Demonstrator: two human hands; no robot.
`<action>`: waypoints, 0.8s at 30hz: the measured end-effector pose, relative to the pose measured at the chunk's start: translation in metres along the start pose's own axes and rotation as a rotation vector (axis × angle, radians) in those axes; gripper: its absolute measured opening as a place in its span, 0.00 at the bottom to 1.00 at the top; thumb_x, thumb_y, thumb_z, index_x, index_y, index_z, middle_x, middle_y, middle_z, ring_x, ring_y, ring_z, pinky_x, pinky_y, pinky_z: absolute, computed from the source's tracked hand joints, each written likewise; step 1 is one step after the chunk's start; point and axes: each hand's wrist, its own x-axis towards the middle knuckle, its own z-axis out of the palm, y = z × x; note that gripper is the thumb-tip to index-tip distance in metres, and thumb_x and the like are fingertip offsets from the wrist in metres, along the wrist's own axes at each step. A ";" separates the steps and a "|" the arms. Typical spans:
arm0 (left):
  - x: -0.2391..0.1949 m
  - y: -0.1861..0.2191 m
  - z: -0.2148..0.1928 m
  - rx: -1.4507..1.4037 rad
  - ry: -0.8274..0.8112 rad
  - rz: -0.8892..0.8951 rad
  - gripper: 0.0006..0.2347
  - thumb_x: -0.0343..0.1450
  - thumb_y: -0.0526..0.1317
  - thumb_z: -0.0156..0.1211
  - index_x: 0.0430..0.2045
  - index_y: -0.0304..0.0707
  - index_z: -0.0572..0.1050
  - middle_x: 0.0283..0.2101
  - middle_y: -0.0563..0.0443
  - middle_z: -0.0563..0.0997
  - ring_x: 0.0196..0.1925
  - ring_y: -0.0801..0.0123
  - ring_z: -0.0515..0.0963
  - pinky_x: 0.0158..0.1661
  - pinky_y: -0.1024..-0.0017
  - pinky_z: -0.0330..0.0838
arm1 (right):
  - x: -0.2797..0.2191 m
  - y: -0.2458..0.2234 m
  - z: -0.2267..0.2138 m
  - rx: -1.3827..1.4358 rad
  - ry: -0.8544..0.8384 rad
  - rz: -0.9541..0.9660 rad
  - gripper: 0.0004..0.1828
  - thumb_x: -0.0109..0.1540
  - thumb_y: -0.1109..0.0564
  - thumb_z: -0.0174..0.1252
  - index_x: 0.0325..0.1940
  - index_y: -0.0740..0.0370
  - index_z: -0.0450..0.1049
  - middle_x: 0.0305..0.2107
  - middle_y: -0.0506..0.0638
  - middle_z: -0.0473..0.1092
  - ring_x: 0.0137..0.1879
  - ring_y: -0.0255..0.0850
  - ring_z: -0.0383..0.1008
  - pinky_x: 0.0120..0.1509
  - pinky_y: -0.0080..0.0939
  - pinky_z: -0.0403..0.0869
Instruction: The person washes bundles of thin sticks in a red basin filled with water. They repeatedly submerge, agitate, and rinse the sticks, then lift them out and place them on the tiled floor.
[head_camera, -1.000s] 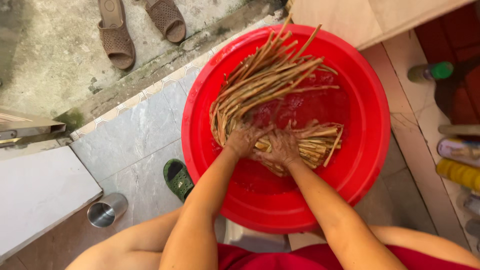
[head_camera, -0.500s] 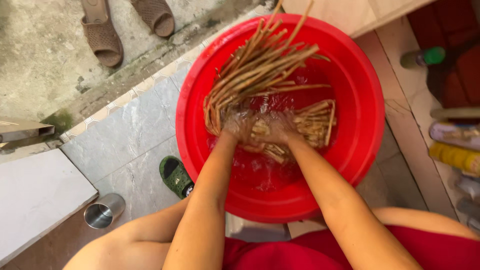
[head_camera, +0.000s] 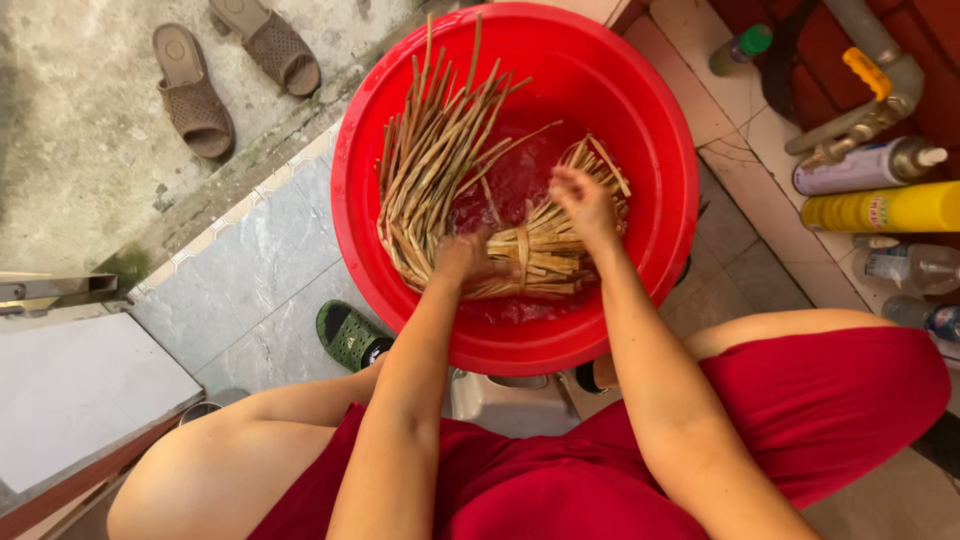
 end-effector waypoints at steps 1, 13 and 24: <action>-0.003 0.001 -0.004 -0.039 0.052 0.006 0.46 0.51 0.74 0.68 0.60 0.48 0.70 0.45 0.36 0.84 0.49 0.49 0.83 0.51 0.54 0.74 | 0.003 -0.009 -0.011 0.116 0.099 -0.033 0.15 0.66 0.57 0.58 0.57 0.56 0.75 0.52 0.51 0.76 0.56 0.40 0.79 0.60 0.42 0.81; -0.033 0.041 -0.029 -0.760 0.311 -0.336 0.31 0.60 0.63 0.68 0.52 0.44 0.77 0.44 0.41 0.86 0.46 0.53 0.87 0.49 0.59 0.78 | -0.032 0.016 -0.017 0.169 0.631 -0.066 0.28 0.71 0.46 0.53 0.75 0.53 0.61 0.65 0.56 0.60 0.66 0.46 0.65 0.70 0.52 0.73; 0.024 0.033 0.034 -0.154 0.206 0.009 0.44 0.68 0.60 0.64 0.71 0.57 0.35 0.74 0.37 0.50 0.71 0.42 0.58 0.60 0.43 0.59 | 0.003 0.085 0.083 -0.171 0.024 0.220 0.46 0.66 0.29 0.44 0.82 0.37 0.33 0.78 0.64 0.25 0.82 0.63 0.28 0.77 0.69 0.51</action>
